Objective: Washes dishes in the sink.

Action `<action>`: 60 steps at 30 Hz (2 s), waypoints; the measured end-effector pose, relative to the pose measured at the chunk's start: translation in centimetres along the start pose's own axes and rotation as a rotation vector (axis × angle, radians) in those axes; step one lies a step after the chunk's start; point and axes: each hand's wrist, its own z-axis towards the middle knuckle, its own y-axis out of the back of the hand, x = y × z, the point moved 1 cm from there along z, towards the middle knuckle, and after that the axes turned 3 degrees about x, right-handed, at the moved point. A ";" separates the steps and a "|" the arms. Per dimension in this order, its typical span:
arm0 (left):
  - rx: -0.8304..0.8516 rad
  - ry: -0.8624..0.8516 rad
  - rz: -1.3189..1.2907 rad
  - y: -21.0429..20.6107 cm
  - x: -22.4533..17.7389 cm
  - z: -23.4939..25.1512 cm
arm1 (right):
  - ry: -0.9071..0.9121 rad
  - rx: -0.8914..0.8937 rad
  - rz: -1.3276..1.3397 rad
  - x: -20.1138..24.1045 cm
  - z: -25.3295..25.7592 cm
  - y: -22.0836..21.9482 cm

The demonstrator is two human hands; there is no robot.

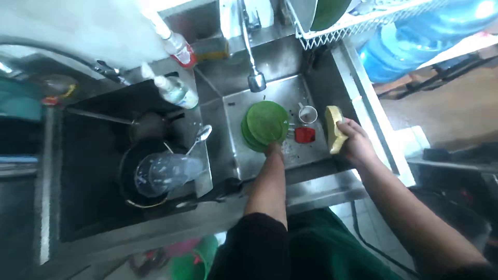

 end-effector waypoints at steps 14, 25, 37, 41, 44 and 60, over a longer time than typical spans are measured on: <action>-0.166 0.225 -0.741 -4.2 -0.4 6.8 | -0.084 0.226 -0.090 0.8 1.9 6.3; -0.249 0.039 -0.895 0.8 -4.5 0.0 | -0.079 0.427 -0.214 1.7 3.4 4.6; -0.188 -0.376 -0.306 0.9 0.1 -10.6 | 0.337 0.739 -0.892 -0.5 2.9 -7.2; -0.281 -0.504 -0.246 1.0 1.5 -13.7 | 0.381 0.553 -0.917 -0.3 8.5 -9.6; -0.344 -0.470 -0.268 1.7 1.4 -14.0 | 0.318 0.505 -0.874 -1.0 10.8 -10.8; -0.363 -0.479 -0.312 4.2 2.5 -11.9 | 0.505 0.872 -0.759 -1.4 1.7 -10.8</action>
